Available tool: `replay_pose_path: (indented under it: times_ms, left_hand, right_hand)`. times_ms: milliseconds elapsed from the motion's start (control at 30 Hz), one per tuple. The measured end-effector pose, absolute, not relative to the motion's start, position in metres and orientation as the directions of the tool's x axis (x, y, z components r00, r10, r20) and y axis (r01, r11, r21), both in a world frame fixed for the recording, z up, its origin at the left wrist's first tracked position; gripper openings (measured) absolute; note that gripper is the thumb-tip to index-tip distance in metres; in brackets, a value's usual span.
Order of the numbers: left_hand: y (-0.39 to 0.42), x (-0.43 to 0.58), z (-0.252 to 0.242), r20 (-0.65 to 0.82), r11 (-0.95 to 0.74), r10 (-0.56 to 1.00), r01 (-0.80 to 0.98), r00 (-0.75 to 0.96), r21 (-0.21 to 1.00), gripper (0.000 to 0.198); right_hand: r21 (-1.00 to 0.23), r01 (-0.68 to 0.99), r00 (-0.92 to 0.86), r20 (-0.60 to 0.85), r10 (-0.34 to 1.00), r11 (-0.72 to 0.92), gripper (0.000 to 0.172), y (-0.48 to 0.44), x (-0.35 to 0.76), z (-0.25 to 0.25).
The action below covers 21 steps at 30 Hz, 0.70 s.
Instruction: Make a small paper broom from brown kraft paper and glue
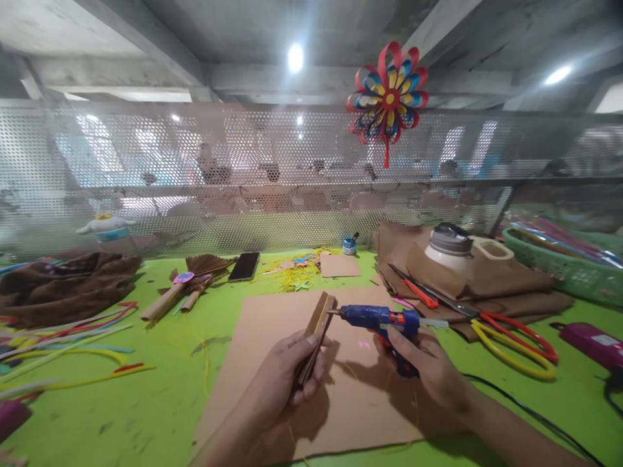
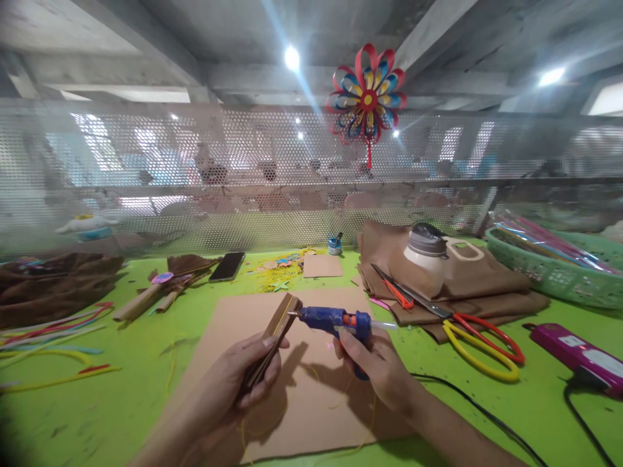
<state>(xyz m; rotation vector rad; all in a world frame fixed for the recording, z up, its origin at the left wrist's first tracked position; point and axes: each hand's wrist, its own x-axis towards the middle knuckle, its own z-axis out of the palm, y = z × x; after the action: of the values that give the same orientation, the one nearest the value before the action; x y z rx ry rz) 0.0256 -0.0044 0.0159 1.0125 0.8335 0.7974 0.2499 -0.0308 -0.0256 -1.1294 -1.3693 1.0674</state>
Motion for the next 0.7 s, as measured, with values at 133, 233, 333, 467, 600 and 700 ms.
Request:
replay_pose_path:
  times_ms: [133,233,333,467,600,700]
  left_hand:
    - [-0.0051,0.0249,0.0171,-0.209,0.32,0.863,-0.178,0.46,0.93,0.023]
    - [-0.0058,0.0254,0.0184,-0.214,0.323,0.866,-0.18,0.452,0.929,0.022]
    - [-0.0056,0.0257,0.0183,-0.217,0.328,0.868,-0.188,0.447,0.926,0.022]
    - [-0.0051,0.0249,0.017,-0.208,0.33,0.856,-0.192,0.474,0.924,0.021]
    - [-0.0064,0.0249,0.0164,-0.195,0.32,0.855,-0.193,0.481,0.928,0.022]
    - [-0.0075,0.0259,0.0159,-0.189,0.309,0.861,-0.192,0.472,0.931,0.023]
  right_hand:
    - [-0.981,0.117,-0.082,0.149,0.985,0.158,0.043,-0.032,0.2514,-0.0287]
    - [-0.983,0.11,-0.103,0.138,0.985,0.149,0.043,-0.0331,0.2522,-0.0288]
    - [-0.985,0.089,-0.109,0.138,0.984,0.148,0.043,-0.0331,0.2516,-0.0275]
    - [-0.986,0.054,-0.084,0.156,0.984,0.161,0.043,-0.0318,0.2509,-0.0262]
    - [-0.98,0.034,-0.043,0.196,0.98,0.197,0.041,-0.0288,0.2541,-0.0261]
    - [-0.976,0.011,-0.019,0.216,0.976,0.217,0.039,-0.0259,0.2566,-0.0256]
